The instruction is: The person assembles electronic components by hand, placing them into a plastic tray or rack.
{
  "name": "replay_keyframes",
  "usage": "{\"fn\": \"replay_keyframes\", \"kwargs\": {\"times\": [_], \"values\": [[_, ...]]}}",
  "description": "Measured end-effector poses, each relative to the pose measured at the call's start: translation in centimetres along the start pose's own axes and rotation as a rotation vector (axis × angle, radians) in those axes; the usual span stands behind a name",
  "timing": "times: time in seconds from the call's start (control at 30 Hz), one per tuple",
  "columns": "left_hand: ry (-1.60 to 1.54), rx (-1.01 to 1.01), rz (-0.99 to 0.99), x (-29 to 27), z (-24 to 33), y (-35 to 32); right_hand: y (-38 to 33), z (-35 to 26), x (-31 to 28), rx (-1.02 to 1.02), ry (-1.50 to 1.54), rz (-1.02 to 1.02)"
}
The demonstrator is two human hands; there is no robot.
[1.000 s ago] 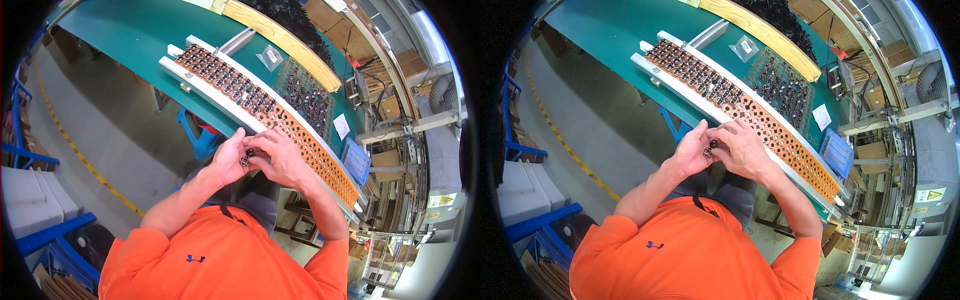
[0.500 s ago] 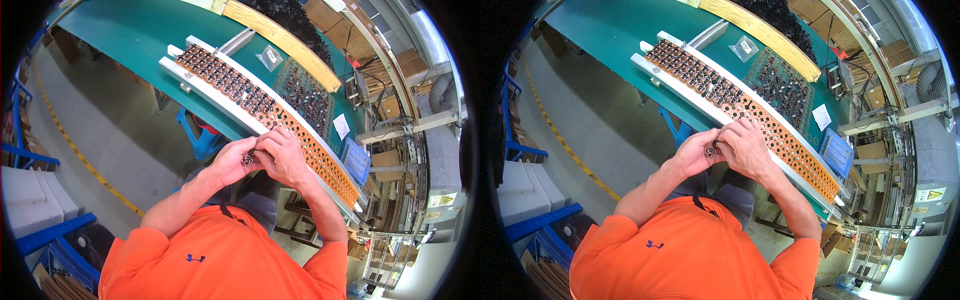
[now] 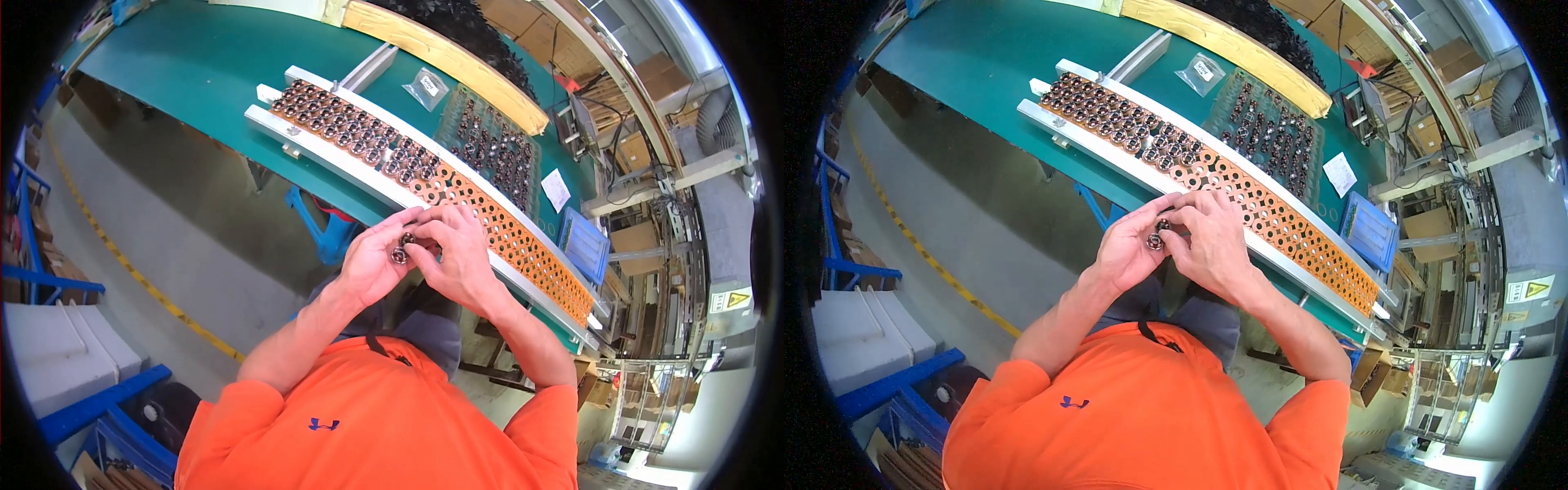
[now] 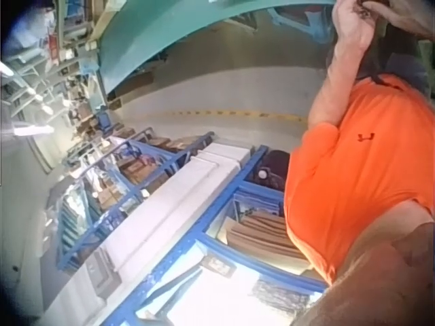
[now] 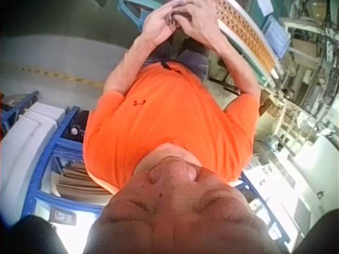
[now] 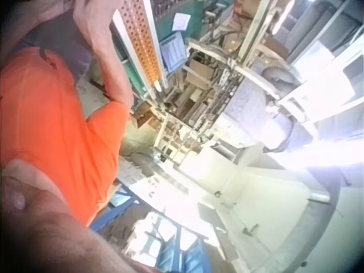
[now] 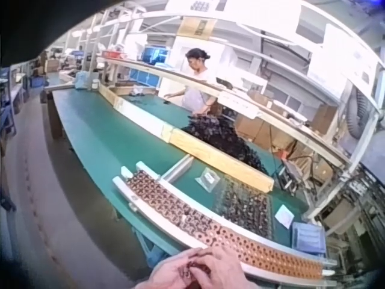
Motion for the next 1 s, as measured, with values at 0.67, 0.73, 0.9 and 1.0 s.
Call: {"fn": "replay_keyframes", "kwargs": {"times": [0.67, 0.73, 0.9, 1.0], "values": [[0.071, -0.075, -0.013, -1.6, -0.9, 0.1, 0.6, 1.3, -0.8, 0.029, 0.209, -0.062], [0.074, -0.066, 0.024, -1.4, -0.9, 0.1, 0.6, 1.9, -0.6, 0.165, 0.259, -0.214], [0.129, 0.032, 0.093, -1.4, -0.5, 0.3, 0.0, 2.9, 0.3, 0.314, 0.401, -0.176], [0.162, 0.066, 0.118, -1.5, -0.6, 0.5, 0.2, 3.2, 0.5, 0.272, 0.416, -0.112]]}}
Point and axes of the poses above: each hand's wrist, its own y-axis towards the middle knuckle, its own x-axis out of the palm, z = x × y, the point moved 6 cm from there along y, towards the middle knuckle, and after that the axes turned 4 degrees about -x, right-handed, at the moved point
